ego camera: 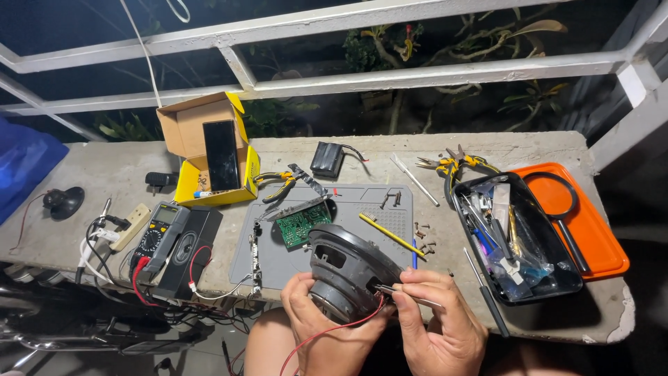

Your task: The person uses a small metal tool to adjust the internal components of a speaker driver, focusing on the voice coil and magnet assembly. They repeatedly probe and reposition parts within the speaker while holding it in their lap.

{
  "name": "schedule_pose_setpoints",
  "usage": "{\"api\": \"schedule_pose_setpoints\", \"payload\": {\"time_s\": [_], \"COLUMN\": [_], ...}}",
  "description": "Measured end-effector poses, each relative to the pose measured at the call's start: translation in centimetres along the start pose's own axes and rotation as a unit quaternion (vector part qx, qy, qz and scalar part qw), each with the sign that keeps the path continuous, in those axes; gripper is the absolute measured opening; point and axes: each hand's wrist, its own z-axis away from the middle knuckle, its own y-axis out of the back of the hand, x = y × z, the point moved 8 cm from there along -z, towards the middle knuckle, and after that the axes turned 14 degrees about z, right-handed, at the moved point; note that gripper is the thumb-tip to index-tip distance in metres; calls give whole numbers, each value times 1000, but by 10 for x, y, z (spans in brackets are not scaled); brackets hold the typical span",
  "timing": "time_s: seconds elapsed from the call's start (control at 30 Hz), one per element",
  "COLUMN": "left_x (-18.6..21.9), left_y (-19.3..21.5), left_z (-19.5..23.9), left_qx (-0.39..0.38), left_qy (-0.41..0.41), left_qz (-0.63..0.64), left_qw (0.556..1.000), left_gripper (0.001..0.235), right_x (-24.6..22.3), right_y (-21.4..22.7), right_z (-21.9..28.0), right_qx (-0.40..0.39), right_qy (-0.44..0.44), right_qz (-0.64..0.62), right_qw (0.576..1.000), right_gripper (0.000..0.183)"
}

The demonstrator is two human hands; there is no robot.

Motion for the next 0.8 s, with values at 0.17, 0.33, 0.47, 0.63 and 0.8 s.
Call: {"api": "schedule_pose_setpoints", "payload": {"time_s": [0.17, 0.33, 0.47, 0.63, 0.8], "left_x": [-4, -3, -3, -8, -14], "left_y": [1, 1, 2, 4, 4], "left_z": [3, 3, 2, 4, 6], "left_qx": [0, 3, 5, 5, -7], "left_qy": [7, 13, 14, 8, 15], "left_qz": [-4, 4, 5, 14, 26], "left_qw": [1000, 1000, 1000, 1000, 1000], "left_gripper": [116, 116, 115, 117, 126], "right_x": [-4, -10, -10, -2, 1], "right_y": [0, -1, -3, -2, -1], "right_z": [-2, -3, -1, 3, 7], "right_qx": [2, -2, 1, 8, 22], "right_qy": [-3, 5, 2, -41, -65], "right_qz": [14, 36, 40, 0, -43], "right_qw": [1000, 999, 999, 999, 997], "right_gripper": [8, 8, 9, 8, 9]}}
